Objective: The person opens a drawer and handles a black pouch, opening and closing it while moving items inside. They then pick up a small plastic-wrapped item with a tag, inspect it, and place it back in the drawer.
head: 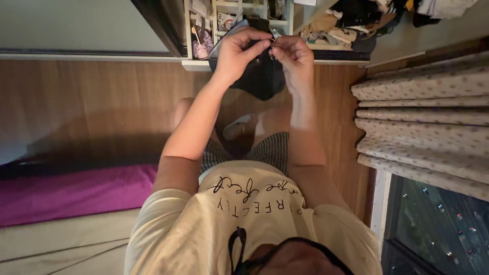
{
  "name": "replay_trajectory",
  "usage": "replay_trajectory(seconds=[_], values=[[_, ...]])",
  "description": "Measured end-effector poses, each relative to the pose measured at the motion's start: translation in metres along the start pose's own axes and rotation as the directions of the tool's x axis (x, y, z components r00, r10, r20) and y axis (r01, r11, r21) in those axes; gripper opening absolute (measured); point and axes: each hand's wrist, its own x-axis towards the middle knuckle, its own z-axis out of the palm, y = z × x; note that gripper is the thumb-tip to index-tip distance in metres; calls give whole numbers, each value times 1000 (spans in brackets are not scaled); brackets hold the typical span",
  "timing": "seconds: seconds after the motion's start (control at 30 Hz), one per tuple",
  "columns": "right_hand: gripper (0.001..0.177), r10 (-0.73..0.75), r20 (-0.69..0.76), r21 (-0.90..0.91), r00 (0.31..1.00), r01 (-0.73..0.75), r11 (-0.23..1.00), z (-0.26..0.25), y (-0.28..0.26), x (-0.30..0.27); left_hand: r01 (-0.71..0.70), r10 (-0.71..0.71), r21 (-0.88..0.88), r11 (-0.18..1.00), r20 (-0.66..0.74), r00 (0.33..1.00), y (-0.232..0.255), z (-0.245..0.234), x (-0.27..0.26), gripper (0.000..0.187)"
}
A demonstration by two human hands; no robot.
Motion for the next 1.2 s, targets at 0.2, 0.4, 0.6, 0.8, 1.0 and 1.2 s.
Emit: replay_trajectory(seconds=[0.2, 0.4, 0.6, 0.8, 1.0, 1.2], values=[[22, 47, -10, 1, 999, -47, 999, 4, -9, -11, 22, -22, 24, 999, -13, 1000, 0, 10, -8, 18], [18, 199, 30, 39, 979, -200, 979, 1, -11, -13, -34, 34, -30, 999, 23, 999, -2, 12, -8, 11], [19, 239, 93, 71, 967, -246, 967, -9, -4, -11, 0, -2, 70, 998, 24, 1000, -4, 9, -4, 12], [23, 271, 41, 78, 962, -273, 959, -13, 7, -7, -68, 64, 72, 995, 47, 997, -11, 8, 1, 13], [23, 240, 18, -10, 971, -240, 971, -11, 9, -4, 78, -76, 161, 984, -19, 997, -21, 8, -2, 16], [22, 128, -19, -53, 992, -129, 990, -3, 10, 1, 29, -25, -166, 986, 25, 999, -30, 3, -2, 26]])
